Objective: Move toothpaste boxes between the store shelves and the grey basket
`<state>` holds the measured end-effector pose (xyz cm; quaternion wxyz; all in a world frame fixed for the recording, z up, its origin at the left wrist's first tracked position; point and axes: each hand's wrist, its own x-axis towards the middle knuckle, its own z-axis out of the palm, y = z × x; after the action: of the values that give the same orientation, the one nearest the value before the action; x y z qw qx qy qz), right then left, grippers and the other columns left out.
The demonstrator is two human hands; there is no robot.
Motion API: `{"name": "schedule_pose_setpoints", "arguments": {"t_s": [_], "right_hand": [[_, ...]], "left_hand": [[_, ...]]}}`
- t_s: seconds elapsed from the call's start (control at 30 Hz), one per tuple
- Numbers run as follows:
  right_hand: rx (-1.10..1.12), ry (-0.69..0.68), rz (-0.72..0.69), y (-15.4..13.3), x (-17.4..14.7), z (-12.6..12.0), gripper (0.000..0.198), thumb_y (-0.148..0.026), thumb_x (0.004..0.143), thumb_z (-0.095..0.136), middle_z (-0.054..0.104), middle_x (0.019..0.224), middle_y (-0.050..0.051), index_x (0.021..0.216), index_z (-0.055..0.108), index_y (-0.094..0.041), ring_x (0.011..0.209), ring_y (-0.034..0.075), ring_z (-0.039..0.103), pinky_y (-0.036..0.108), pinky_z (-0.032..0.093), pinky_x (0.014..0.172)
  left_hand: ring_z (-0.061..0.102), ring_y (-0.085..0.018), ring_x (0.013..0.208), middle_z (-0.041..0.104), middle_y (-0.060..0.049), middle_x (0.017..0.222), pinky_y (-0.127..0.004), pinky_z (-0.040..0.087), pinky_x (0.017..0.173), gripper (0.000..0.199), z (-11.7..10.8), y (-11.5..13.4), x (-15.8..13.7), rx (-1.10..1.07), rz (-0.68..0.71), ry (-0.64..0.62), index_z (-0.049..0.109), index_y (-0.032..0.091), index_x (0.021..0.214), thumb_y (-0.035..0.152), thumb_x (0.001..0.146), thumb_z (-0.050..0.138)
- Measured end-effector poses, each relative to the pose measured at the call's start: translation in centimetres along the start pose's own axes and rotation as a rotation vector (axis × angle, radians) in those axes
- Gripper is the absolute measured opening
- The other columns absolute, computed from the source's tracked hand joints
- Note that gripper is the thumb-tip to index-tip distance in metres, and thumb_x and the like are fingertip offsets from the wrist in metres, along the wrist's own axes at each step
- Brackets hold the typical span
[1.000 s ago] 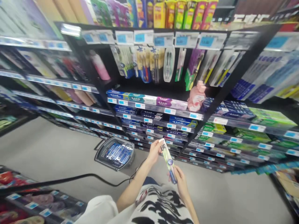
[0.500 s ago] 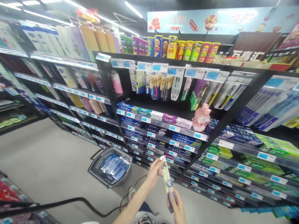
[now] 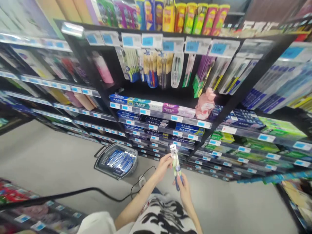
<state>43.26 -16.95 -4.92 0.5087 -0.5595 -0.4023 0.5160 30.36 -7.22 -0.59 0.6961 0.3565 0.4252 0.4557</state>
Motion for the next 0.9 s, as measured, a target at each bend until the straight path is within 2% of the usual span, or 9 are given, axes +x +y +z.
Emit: {"name": "schedule_pose_setpoints", "arguments": {"t_s": [0.1,0.2,0.43,0.53,0.67,0.77,0.9], "right_hand": [[0.012,0.010,-0.007,-0.5,0.0,-0.3,0.049,-0.061,0.090,0.060,0.061,0.069,0.000,0.113,0.063,-0.018,0.063,0.014,0.048,0.026,0.038,0.061],[0.045,0.017,0.027,-0.3,0.0,-0.6,0.050,-0.060,0.087,0.064,0.063,0.068,0.000,0.112,0.062,-0.017,0.059,0.013,0.048,0.025,0.037,0.057],[0.140,-0.018,0.101,0.6,0.0,-0.8,0.050,-0.057,0.082,0.071,0.068,0.075,0.002,0.110,0.058,-0.017,0.052,0.012,0.056,0.025,0.042,0.053],[0.134,-0.023,0.105,0.6,0.0,-0.6,0.049,-0.057,0.081,0.071,0.070,0.079,0.003,0.107,0.058,-0.018,0.053,0.012,0.058,0.025,0.044,0.053],[0.094,-0.047,0.111,0.5,0.1,-0.3,0.048,-0.058,0.081,0.072,0.070,0.081,0.004,0.104,0.060,-0.017,0.057,0.012,0.060,0.024,0.045,0.055],[0.104,-0.066,0.122,0.5,0.4,0.0,0.050,-0.059,0.081,0.072,0.070,0.082,0.005,0.105,0.061,-0.017,0.057,0.012,0.061,0.023,0.044,0.054],[0.148,-0.100,0.168,0.8,1.1,0.6,0.055,-0.067,0.081,0.067,0.071,0.084,0.007,0.100,0.064,-0.016,0.057,0.014,0.062,0.024,0.044,0.052]], "left_hand": [[0.044,-0.008,0.053,0.050,0.004,0.057,-0.022,0.038,0.056,0.041,0.4,-1.0,-0.5,0.095,-0.028,-0.066,0.070,0.014,0.087,0.052,0.073,0.078],[0.043,-0.009,0.054,0.048,0.004,0.057,-0.021,0.037,0.055,0.042,0.6,-2.3,-1.0,0.161,-0.019,-0.080,0.066,0.015,0.078,0.056,0.077,0.075],[0.041,-0.009,0.055,0.049,0.004,0.059,-0.021,0.034,0.055,0.044,0.1,-3.1,-1.2,0.236,0.006,-0.065,0.070,0.013,0.083,0.057,0.080,0.073],[0.039,-0.008,0.055,0.044,0.006,0.056,-0.021,0.031,0.055,0.041,0.0,-2.9,-1.3,0.234,0.020,-0.053,0.062,0.015,0.072,0.052,0.078,0.077],[0.036,-0.007,0.052,0.041,0.006,0.058,-0.022,0.025,0.050,0.050,-0.1,-3.0,-1.4,0.207,-0.001,-0.052,0.045,0.018,0.060,0.052,0.072,0.081],[0.034,-0.007,0.053,0.041,0.006,0.061,-0.022,0.024,0.051,0.050,-0.5,-3.1,-1.2,0.215,0.008,-0.048,0.045,0.018,0.061,0.053,0.073,0.079],[0.031,-0.007,0.054,0.034,0.008,0.059,-0.023,0.023,0.053,0.048,-1.7,-3.3,-0.9,0.296,0.046,0.034,0.043,0.019,0.062,0.051,0.074,0.076]]}}
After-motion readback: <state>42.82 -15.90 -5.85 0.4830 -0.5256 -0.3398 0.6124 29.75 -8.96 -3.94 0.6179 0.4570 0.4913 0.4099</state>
